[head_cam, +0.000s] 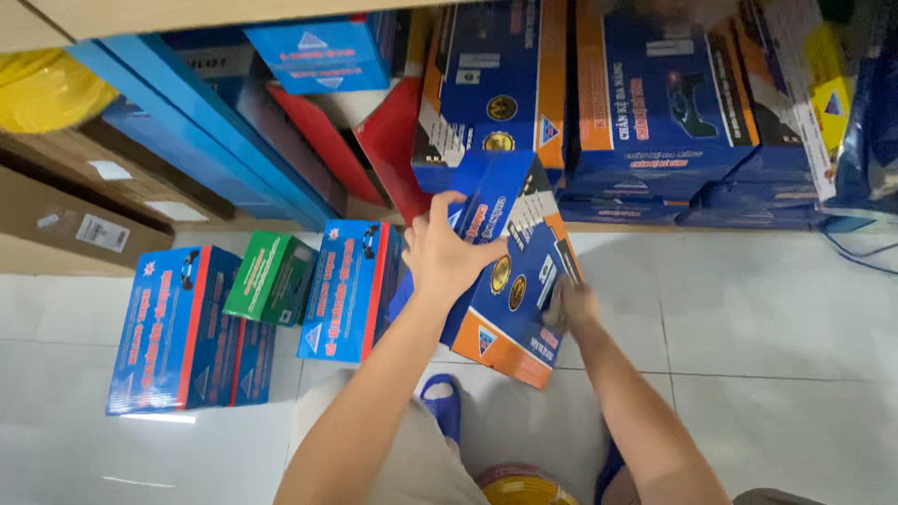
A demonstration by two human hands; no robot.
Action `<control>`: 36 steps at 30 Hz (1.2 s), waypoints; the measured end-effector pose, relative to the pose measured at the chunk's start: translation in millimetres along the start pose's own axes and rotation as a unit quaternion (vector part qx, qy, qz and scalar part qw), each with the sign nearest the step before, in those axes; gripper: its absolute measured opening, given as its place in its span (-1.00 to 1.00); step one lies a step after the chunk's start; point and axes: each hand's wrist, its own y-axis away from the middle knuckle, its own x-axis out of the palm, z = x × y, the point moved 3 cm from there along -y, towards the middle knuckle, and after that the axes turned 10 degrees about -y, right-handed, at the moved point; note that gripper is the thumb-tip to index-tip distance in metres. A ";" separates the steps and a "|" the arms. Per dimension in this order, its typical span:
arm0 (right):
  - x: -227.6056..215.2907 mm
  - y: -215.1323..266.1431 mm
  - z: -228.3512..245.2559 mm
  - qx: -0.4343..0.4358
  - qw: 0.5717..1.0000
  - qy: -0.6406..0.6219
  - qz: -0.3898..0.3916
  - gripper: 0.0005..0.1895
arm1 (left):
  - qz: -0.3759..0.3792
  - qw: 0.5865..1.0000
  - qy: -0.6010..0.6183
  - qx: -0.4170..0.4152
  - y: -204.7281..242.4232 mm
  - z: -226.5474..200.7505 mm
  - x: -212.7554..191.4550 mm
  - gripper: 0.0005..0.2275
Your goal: The person cleans several cardboard boxes of different sizes and colors using a white cloth. They wipe the front, back, and sides of each box by hand before placing them back on a shelf in a warehouse area.
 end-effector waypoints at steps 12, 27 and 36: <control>-169.5 114.8 273.8 -0.288 0.880 -0.350 0.142 -0.64 | 0.147 0.964 0.088 0.205 39.3 -35.1 -3.7 -0.21; -125.7 336.6 277.6 -0.591 0.712 0.338 0.172 -0.59 | 0.250 0.796 0.534 0.137 33.4 -24.5 101.7 -0.11; -133.5 229.0 310.0 -0.572 0.708 0.410 0.050 -0.49 | 0.211 0.741 0.582 0.260 57.3 -37.1 65.6 -0.09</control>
